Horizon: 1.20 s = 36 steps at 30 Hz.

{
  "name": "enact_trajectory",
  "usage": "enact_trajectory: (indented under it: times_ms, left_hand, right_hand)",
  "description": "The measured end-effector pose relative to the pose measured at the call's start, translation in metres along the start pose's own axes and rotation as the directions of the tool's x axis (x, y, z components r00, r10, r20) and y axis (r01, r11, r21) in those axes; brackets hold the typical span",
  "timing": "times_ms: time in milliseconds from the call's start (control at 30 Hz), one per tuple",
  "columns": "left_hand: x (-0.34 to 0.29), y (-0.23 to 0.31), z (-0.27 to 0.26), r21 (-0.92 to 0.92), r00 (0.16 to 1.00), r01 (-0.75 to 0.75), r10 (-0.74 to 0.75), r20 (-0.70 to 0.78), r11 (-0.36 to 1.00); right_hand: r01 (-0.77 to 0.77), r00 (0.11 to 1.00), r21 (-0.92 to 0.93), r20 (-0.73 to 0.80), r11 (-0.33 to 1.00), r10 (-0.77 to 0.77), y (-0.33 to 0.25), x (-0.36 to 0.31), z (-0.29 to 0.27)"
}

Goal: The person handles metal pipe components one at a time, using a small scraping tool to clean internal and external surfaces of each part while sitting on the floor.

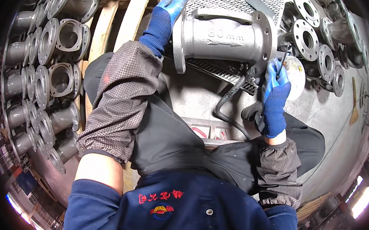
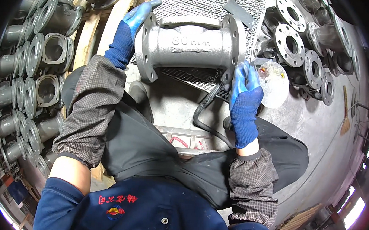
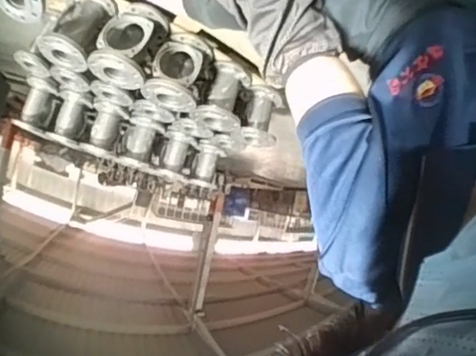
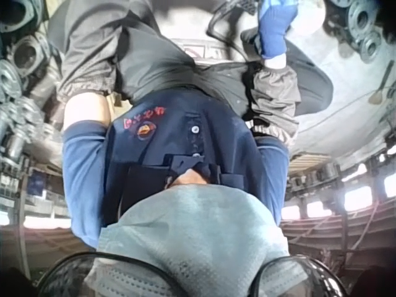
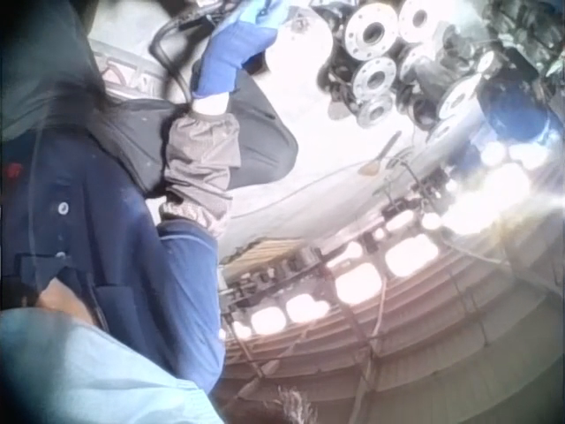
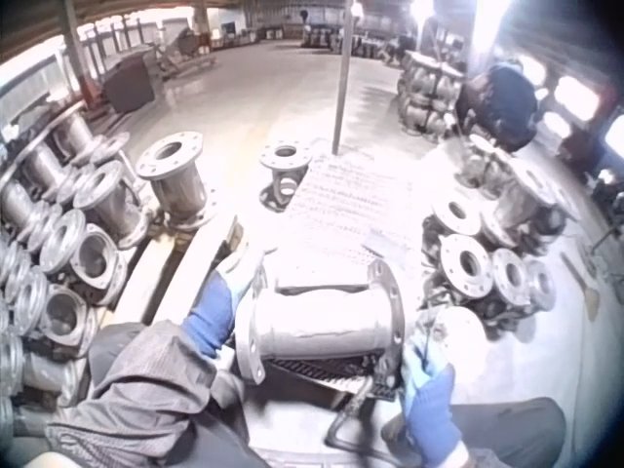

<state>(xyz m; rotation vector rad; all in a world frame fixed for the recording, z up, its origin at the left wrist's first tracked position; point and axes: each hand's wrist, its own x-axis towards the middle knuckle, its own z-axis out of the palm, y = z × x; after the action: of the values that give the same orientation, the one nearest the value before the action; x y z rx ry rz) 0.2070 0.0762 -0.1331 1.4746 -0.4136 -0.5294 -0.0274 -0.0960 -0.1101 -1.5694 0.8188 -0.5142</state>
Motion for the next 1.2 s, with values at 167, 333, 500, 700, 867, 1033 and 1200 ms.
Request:
enact_trajectory:
  times_ms: [167, 333, 500, 700, 867, 1033, 1200]
  left_hand:
    - [-0.002, -0.013, -0.004, 0.064, 0.987, 0.051, -0.041, -0.155, 0.997]
    - [-0.010, -0.005, -0.006, 0.259, 0.955, 0.140, -0.061, -0.290, 0.956]
    - [-0.026, -0.003, 0.005, 0.321, 0.927, 0.323, -0.230, -0.296, 0.890]
    - [-0.033, -0.024, 0.010, -0.092, 0.972, 0.199, -0.209, -0.106, 0.976]
    - [-0.033, -0.015, 0.017, -0.101, 0.958, 0.250, -0.261, -0.115, 0.963]
    - [-0.037, -0.004, 0.019, -0.033, 0.932, 0.312, -0.312, -0.182, 0.950]
    - [-0.039, 0.002, 0.022, 0.001, 0.907, 0.372, -0.363, -0.215, 0.928]
  right_hand:
    - [0.153, 0.988, -0.215, 0.002, 0.964, -0.156, 0.022, 0.004, -0.013]
    - [0.074, 0.993, -0.256, 0.106, 0.964, -0.048, 0.009, 0.009, -0.029]
    - [0.244, 0.966, -0.570, 0.213, 0.784, -0.145, -0.040, -0.015, -0.044]
    - [0.240, 0.967, -0.750, 0.243, 0.616, -0.081, -0.034, -0.016, -0.040]
    - [0.309, 0.940, -0.637, 0.318, 0.706, -0.124, -0.036, -0.018, -0.036]
    - [0.383, 0.916, -0.446, 0.298, 0.809, -0.269, -0.059, -0.031, -0.021]
    - [0.441, 0.897, -0.453, 0.251, 0.775, -0.363, -0.045, -0.025, -0.006]
